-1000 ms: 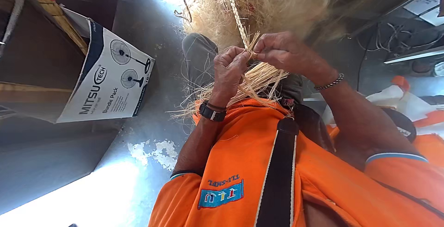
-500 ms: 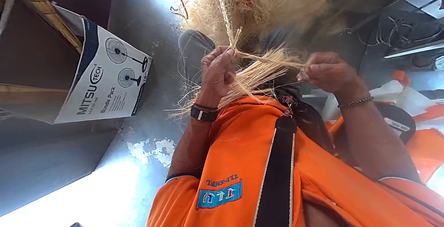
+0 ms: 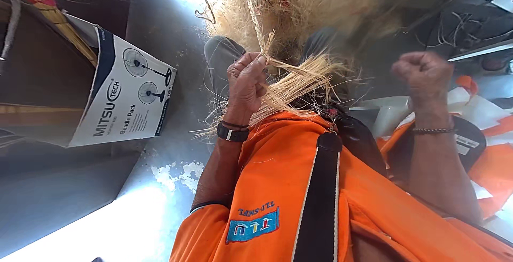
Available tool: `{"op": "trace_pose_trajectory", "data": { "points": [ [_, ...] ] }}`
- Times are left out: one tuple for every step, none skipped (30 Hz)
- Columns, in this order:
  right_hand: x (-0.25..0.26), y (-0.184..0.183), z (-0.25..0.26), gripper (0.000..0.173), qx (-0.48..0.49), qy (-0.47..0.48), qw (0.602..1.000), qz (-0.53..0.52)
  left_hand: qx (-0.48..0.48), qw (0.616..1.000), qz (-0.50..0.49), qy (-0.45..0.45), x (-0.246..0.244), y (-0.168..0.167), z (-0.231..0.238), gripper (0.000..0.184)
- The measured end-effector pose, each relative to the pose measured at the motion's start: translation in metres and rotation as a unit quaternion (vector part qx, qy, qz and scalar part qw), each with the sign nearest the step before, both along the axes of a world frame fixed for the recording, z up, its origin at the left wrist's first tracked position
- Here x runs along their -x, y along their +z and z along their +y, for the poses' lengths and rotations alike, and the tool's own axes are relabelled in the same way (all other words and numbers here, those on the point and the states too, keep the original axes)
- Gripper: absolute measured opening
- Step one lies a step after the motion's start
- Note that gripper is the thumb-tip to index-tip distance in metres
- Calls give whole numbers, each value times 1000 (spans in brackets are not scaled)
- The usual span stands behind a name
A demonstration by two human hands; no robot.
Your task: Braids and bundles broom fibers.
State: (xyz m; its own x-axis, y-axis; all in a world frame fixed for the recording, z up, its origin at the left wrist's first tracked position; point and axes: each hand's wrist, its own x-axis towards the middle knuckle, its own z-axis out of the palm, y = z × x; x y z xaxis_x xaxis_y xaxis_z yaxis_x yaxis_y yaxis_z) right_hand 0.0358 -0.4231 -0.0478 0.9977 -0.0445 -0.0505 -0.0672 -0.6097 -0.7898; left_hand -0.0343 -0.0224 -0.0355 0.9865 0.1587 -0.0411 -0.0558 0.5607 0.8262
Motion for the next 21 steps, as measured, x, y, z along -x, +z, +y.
{"op": "trace_pose_trajectory", "data": {
  "points": [
    [-6,20,19,41,10,41,998,-41,-1,1000,0,-1,0,0,-1,19],
    [-8,38,39,40,11,81,994,-70,-2,1000,1,-2,0,-1,-1,19],
    [-8,54,60,37,0,119,989,-90,-1,1000,-1,-5,0,-1,-1,19],
    [-7,67,80,34,-18,159,982,-100,3,1000,-5,-7,0,-1,0,19],
    [-6,76,97,31,-42,200,973,-105,7,1000,-12,-11,0,-2,1,19],
    [-6,82,112,31,-66,243,963,-98,14,1000,-19,-15,0,-3,2,18],
    [-5,86,125,35,-90,288,951,-74,22,999,-22,-16,0,-4,3,18],
    [-3,89,137,42,-110,327,938,-39,27,999,-23,-17,0,-5,4,18],
    [-1,90,149,51,-123,362,924,-5,29,999,-23,-17,0,-5,4,18],
    [2,88,160,60,-134,397,908,25,30,999,-22,-15,0,-4,3,18],
    [3,84,168,65,-143,427,892,44,29,999,-21,-12,0,-4,3,19],
    [4,77,173,64,-158,449,878,55,29,999,-22,-9,1,-3,3,19],
    [5,71,174,56,-169,465,867,58,28,999,-25,-8,1,-3,4,19],
    [5,67,170,45,-170,471,864,60,25,999,-28,-6,2,-3,5,19],
    [6,67,163,34,-166,461,870,61,24,999,-31,-5,3,-3,6,19],
    [8,66,153,25,-171,438,880,68,22,999,-33,-3,3,-3,6,19],
    [9,65,141,20,-182,415,888,72,22,999,-34,-1,4,-3,6,19],
    [8,62,128,18,-201,393,894,76,22,999,-33,1,4,-3,6,19],
    [7,59,114,17,-224,372,897,78,22,999,-33,4,4,-4,5,19],
    [8,54,101,16,-247,350,900,78,21,999,-31,7,4,-3,4,19],
    [8,49,88,16,-274,331,900,77,17,999,-29,10,4,-3,3,19]
  ]
}}
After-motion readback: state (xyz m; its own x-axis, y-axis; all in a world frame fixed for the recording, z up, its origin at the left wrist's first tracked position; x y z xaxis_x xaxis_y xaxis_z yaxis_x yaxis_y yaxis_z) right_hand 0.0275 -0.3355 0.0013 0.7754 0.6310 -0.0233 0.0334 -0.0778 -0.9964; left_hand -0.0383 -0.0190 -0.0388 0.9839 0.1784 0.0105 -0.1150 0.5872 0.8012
